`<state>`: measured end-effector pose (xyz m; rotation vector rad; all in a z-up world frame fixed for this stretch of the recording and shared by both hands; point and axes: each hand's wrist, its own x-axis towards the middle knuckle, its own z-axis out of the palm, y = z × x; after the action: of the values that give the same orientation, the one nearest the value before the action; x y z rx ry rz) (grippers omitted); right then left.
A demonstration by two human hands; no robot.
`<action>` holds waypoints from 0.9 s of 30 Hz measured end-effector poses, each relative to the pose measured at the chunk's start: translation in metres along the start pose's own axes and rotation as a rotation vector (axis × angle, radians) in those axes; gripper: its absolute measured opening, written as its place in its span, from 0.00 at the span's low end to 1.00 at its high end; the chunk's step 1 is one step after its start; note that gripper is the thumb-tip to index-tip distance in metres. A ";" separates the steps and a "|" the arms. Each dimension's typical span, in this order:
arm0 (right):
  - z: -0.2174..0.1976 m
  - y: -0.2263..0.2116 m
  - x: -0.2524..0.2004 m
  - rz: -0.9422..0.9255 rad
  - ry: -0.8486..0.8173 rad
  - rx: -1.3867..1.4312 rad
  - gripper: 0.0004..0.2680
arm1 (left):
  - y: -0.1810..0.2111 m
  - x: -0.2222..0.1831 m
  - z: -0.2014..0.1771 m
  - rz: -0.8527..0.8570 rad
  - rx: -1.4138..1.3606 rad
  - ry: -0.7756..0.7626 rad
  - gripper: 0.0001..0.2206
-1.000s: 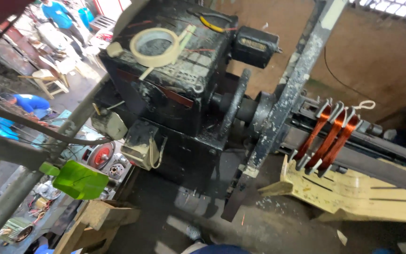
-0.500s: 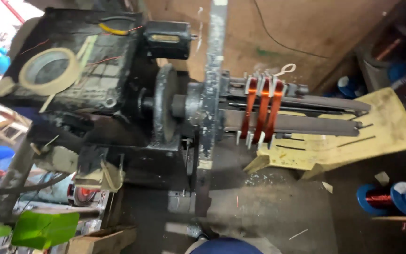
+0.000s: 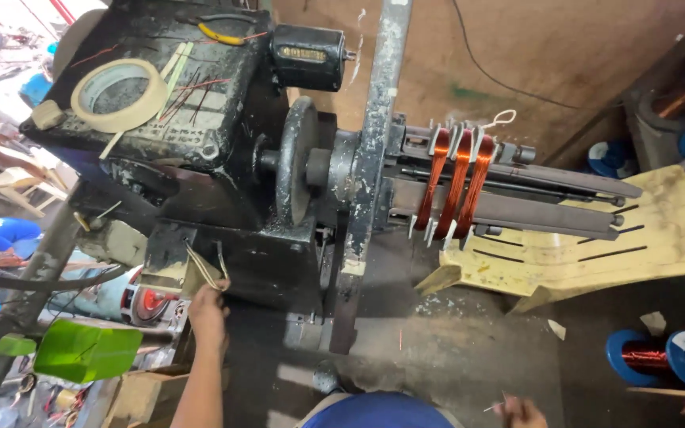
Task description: Winding copper wire onto a machine to create motor coils, securing them with string ties, and organizing components on a workbench.
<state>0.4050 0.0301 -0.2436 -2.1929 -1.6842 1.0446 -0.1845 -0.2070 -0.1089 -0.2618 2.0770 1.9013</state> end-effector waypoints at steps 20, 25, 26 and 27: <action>-0.134 -0.452 -0.077 -0.945 -0.307 0.490 0.04 | 0.127 -0.100 0.055 0.653 1.271 -0.213 0.21; -0.107 -0.454 -0.043 -1.025 -0.204 0.389 0.03 | 0.193 -0.235 0.200 0.947 0.504 -0.638 0.14; -0.110 -0.455 -0.043 -1.046 -0.144 0.309 0.03 | 0.187 -0.234 0.228 0.900 0.521 -0.633 0.16; -0.112 -0.456 -0.043 -1.065 -0.083 0.229 0.03 | 0.182 -0.233 0.257 0.853 0.536 -0.627 0.17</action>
<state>0.1184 0.1750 0.1013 -0.8431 -2.1715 0.9082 -0.0020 0.0487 0.1242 1.3341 2.2463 1.3511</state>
